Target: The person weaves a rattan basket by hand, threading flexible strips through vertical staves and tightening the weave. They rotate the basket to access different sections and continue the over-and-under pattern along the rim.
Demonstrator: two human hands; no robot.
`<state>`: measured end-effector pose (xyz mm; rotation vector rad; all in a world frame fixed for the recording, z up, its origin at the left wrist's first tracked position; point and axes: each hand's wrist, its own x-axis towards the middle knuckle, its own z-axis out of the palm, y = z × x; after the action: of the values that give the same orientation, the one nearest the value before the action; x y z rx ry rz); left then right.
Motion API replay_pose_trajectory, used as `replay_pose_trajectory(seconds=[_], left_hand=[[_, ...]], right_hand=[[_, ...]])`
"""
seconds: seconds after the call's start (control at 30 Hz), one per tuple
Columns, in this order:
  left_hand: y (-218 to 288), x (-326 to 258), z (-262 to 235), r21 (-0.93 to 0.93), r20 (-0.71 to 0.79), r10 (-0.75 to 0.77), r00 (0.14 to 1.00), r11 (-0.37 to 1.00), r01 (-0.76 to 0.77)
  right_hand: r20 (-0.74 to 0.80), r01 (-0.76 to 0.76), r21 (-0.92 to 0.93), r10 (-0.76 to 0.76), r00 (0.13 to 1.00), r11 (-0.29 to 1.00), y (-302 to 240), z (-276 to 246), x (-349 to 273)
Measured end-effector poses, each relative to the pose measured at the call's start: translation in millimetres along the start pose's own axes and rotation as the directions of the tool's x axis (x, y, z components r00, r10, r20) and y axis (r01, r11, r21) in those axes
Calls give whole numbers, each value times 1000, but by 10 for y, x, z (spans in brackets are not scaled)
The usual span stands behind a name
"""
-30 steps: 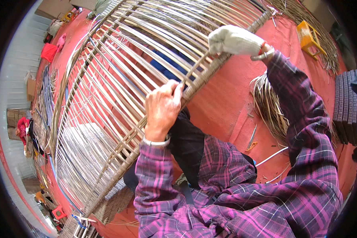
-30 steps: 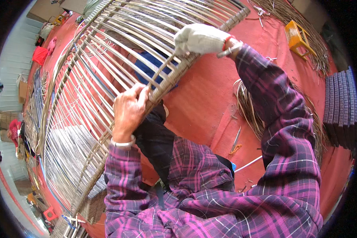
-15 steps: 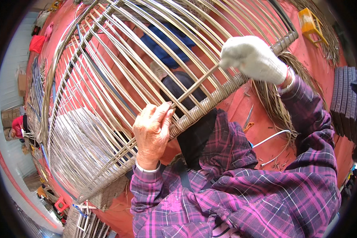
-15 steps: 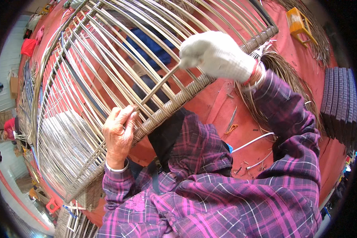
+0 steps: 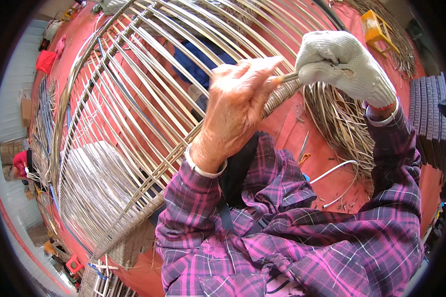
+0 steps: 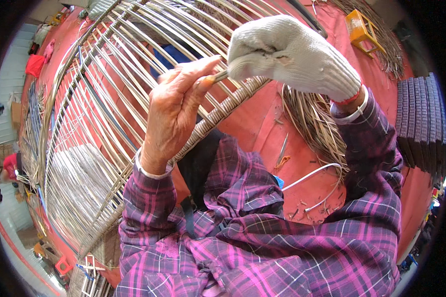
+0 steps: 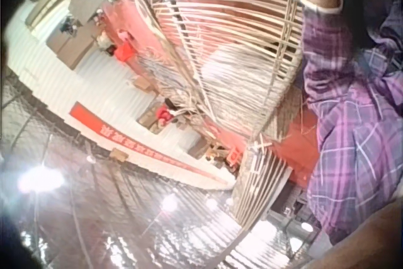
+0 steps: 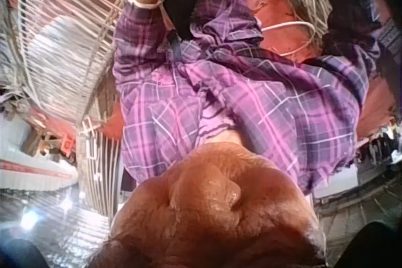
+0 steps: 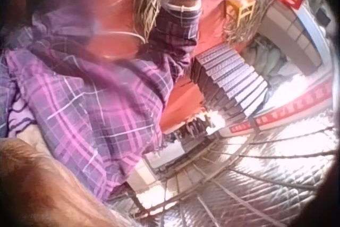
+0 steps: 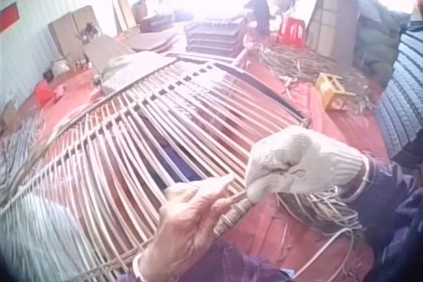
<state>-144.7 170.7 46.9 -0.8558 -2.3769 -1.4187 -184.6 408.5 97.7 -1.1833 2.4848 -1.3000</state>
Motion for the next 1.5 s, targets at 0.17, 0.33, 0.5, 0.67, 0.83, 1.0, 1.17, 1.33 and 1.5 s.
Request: replay_pose_trajectory(seconds=[0.17, 0.33, 0.5, 0.67, 0.83, 1.0, 1.17, 1.33, 1.5], left_hand=[[73, -170, -174, -179, 54, -272, 961, 944, 277], [-107, -593, -552, -7, -241, -472, 848, 875, 484], [-250, -809, -457, -79, -218, -627, 748, 775, 627], [-285, -780, -361, 298, -224, -362, 905, 858, 418], [-298, -566, -160, 486, -59, -239, 969, 841, 237], [-445, -522, -150, 193, -146, -411, 900, 880, 434], [-498, -617, -237, -56, -167, -510, 844, 860, 508], [-537, -561, -31, 159, -291, -256, 922, 937, 310], [-506, -491, 30, 413, -314, -9, 949, 899, 145]], right_hand=[[-85, -82, 193, 99, 991, 978, 64, 330, 55], [-128, -202, -113, 187, 974, 973, 252, 1122, 219], [-157, -213, -451, 157, 975, 867, 347, 1414, 393], [-63, -214, -471, 209, 976, 856, 309, 1522, 471], [-16, -132, -209, 131, 991, 969, 439, 1412, 457], [243, -4, -115, 32, 969, 993, 441, 1112, 548], [427, -481, 129, 389, 816, 867, 381, 955, 660], [229, -332, 95, 304, 925, 938, 422, 781, 456], [-12, -539, -122, 542, 840, 833, 581, 134, 117]])
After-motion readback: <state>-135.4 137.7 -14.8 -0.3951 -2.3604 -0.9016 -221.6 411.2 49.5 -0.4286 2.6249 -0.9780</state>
